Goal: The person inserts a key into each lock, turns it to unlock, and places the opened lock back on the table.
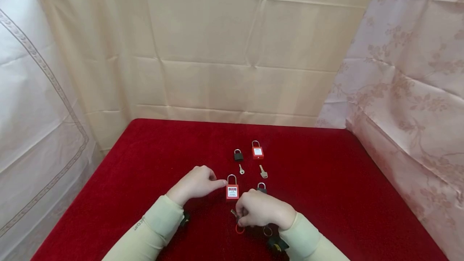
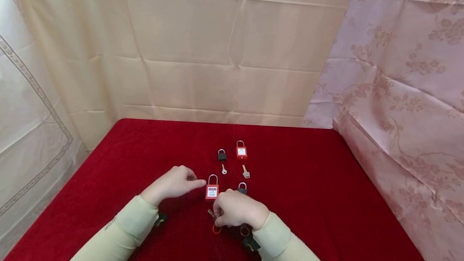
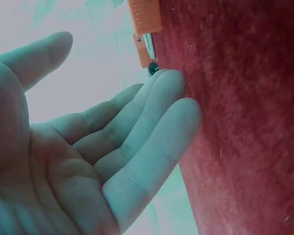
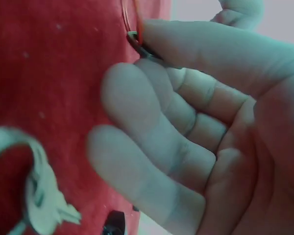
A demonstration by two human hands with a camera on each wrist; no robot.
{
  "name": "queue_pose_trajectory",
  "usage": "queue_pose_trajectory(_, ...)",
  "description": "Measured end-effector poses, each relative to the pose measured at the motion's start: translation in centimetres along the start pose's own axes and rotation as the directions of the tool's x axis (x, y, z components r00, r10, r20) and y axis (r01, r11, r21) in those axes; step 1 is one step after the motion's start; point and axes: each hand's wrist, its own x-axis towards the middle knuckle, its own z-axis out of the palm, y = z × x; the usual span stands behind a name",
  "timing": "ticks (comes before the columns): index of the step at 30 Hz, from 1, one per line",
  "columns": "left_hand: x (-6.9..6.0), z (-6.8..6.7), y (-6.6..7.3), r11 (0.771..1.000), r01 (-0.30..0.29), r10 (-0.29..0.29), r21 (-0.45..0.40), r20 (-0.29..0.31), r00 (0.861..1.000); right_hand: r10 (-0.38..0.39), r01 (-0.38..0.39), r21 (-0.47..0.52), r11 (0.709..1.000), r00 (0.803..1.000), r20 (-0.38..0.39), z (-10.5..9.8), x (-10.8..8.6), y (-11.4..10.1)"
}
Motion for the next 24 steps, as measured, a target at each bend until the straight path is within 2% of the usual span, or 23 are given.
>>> queue_pose_trajectory(8, -0.1, -1.0, 0.2, 1.0, 0.017, -0.017, 0.004, -0.044, 0.999, -0.011, 0.022, 0.148, 0.989, 0.997, -0.075, -1.8, -0.9, 0.7)
queue_pose_trajectory(12, -0.2, -1.6, 0.2, 0.999, 0.032, -0.032, -0.007, -0.051, 0.998, -0.025, 0.054, 0.202, 0.978, 0.989, -0.144, -3.0, -1.6, 1.3)
queue_pose_trajectory(15, -0.3, -2.2, 0.1, 0.999, 0.034, -0.034, -0.007, -0.061, 0.998, -0.026, 0.074, 0.215, 0.974, 0.975, -0.219, -3.9, -2.2, 1.7)
queue_pose_trajectory(20, -0.5, -3.0, 0.1, 0.999, 0.035, -0.036, -0.018, -0.069, 0.997, -0.024, 0.114, 0.234, 0.965, 0.934, -0.356, -4.8, -2.8, 2.1)
queue_pose_trajectory(24, -0.5, -3.3, 0.1, 0.999, 0.043, -0.045, -0.032, -0.064, 0.997, -0.036, 0.143, 0.239, 0.96, 0.915, -0.402, -5.1, -2.8, 2.1)
